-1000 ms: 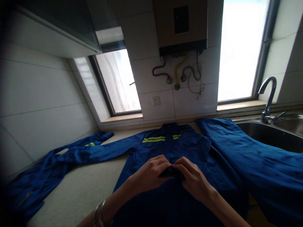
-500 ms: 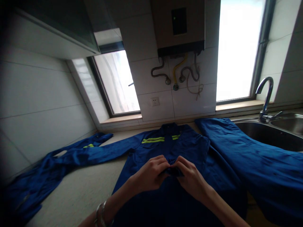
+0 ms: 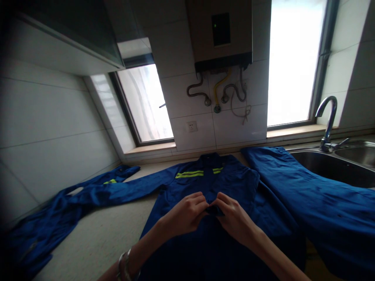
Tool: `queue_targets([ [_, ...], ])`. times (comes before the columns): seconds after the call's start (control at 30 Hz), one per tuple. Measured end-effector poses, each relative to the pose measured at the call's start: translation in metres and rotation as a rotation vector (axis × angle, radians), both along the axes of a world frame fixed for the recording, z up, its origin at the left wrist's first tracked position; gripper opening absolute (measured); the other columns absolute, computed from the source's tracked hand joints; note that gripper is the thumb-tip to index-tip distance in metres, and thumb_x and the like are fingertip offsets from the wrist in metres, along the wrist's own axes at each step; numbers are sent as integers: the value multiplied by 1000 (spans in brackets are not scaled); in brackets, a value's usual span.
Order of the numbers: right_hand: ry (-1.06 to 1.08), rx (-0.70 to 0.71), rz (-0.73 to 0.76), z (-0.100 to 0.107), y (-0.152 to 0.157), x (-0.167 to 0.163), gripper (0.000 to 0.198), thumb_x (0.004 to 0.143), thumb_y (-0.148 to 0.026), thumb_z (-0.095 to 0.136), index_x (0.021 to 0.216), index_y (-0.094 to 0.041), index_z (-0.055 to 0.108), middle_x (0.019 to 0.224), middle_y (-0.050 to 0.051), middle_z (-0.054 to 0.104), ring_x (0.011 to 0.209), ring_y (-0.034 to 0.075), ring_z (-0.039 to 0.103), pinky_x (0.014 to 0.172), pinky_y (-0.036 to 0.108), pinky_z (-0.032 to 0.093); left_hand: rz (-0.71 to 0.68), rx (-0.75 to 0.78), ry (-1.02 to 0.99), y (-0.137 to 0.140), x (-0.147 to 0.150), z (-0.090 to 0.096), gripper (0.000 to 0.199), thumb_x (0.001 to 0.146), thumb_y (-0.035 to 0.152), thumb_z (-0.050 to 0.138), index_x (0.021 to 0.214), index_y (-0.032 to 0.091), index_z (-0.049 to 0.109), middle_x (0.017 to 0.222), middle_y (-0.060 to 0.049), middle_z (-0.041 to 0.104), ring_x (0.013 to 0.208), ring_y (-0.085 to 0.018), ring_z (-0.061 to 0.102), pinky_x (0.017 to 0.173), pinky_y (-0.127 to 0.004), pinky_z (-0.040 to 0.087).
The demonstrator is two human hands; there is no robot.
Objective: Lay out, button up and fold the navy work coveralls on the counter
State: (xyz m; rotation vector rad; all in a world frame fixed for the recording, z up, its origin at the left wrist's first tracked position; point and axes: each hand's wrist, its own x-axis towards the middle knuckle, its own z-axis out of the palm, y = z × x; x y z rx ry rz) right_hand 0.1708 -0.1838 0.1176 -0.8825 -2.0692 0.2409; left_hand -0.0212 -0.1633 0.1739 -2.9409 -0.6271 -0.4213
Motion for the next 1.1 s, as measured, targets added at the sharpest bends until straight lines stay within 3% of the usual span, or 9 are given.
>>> queue_targets([
  [0.1, 4, -30, 12, 1, 2, 0, 11, 86, -14, 51, 89, -17, 61, 83, 4, 56, 73, 12, 56, 65, 22, 44, -4, -29, -12, 3, 1, -4, 14, 86, 13, 45, 84, 13, 58, 81, -7, 59, 80, -18, 54, 74, -29, 45],
  [0.2, 61, -58, -12, 6, 7, 3, 11, 85, -27, 58, 86, -17, 63, 81, 3, 59, 72, 13, 58, 65, 22, 45, 17, -178, -150, 7, -1, -8, 16, 90, 20, 45, 91, 14, 60, 87, -6, 61, 84, -16, 57, 77, -27, 45],
  [0.33, 196, -118, -128, 21, 11, 18, 23, 79, -38, 65, 93, -19, 68, 79, 1, 65, 71, 14, 61, 64, 22, 48, 68, -391, -404, 16, -6, -7, 33, 79, 35, 65, 109, 19, 61, 102, -5, 63, 91, -16, 60, 83, -26, 46],
  [0.43, 256, -125, -247, 32, 7, 31, 27, 77, -42, 65, 87, -17, 71, 61, -2, 62, 53, 12, 56, 49, 19, 44, 98, -476, -573, 22, -11, -1, 21, 82, 29, 62, 99, 19, 68, 94, -4, 68, 84, -16, 63, 79, -26, 48],
  [0.57, 239, -97, -202, 35, -1, 40, 29, 81, -42, 61, 90, -17, 73, 54, -2, 60, 46, 10, 54, 44, 18, 42, 127, -492, -729, 27, -14, 4, 13, 80, 24, 63, 87, 18, 72, 85, -4, 70, 78, -17, 64, 75, -28, 48],
  [0.73, 265, -78, -123, 34, -6, 36, 25, 82, -36, 61, 100, -22, 71, 85, 0, 72, 69, 15, 66, 65, 21, 53, 115, -498, -771, 28, -16, 1, 11, 78, 19, 64, 83, 21, 73, 82, -2, 69, 77, -17, 64, 73, -28, 48],
  [0.83, 299, -51, -146, 36, -9, 34, 21, 80, -33, 65, 97, -24, 72, 92, 0, 72, 77, 16, 68, 73, 22, 54, 142, -497, -770, 28, -16, 0, 11, 77, 17, 65, 83, 21, 73, 81, -2, 69, 77, -16, 64, 75, -28, 48],
  [1.1, 345, -57, -185, 40, -15, 35, 17, 80, -34, 64, 90, -25, 74, 78, 0, 72, 62, 16, 66, 61, 23, 55, 23, -781, -804, 30, -18, 5, 17, 74, 28, 70, 82, 14, 74, 88, -8, 70, 84, -21, 65, 77, -31, 52],
])
